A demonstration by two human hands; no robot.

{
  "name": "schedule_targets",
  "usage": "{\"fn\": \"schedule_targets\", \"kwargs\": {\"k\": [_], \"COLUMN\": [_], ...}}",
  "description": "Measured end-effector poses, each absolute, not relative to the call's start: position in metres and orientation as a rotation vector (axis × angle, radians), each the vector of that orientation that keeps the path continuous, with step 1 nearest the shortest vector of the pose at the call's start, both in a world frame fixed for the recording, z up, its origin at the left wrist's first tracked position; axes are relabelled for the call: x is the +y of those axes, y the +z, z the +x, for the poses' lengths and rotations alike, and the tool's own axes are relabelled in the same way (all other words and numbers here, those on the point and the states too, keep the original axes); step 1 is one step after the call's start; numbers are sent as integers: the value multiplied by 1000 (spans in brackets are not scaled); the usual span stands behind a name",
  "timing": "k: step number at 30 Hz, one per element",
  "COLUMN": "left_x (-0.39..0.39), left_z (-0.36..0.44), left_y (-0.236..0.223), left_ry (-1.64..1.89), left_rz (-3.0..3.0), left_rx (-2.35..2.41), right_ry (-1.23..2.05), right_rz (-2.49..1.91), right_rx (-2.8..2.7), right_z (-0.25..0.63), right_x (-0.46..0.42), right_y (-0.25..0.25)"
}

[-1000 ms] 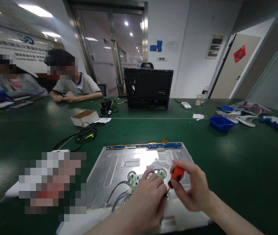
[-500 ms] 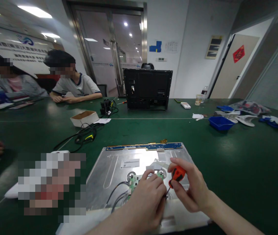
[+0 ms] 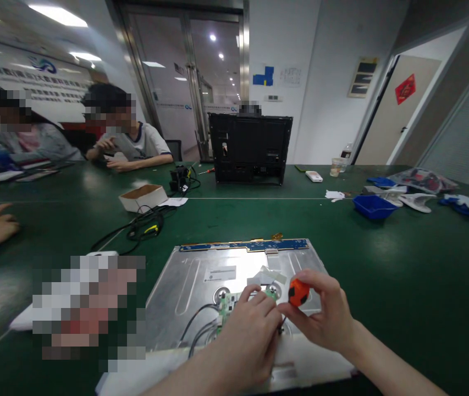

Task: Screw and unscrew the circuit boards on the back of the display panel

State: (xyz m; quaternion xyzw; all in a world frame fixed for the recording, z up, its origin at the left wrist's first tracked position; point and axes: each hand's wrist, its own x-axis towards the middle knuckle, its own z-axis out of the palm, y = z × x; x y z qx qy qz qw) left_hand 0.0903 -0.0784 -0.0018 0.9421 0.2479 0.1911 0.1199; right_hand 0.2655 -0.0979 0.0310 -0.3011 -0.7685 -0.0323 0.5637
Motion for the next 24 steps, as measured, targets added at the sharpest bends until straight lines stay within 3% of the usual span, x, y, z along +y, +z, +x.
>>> {"fn": "schedule_targets", "kwargs": {"k": [17,24], "left_x": [-79,-78], "left_z": [90,90], "left_y": [2,1], "left_ry": [550,524], "left_rz": [2739,2769], "left_rx": [743,734], "right_ry": [57,-98], "right_rz": [-680,-703], "right_rx": [-1914,-1871], "right_z": [271,267], "right_x": [-103,-100], "right_y": [37,34]}}
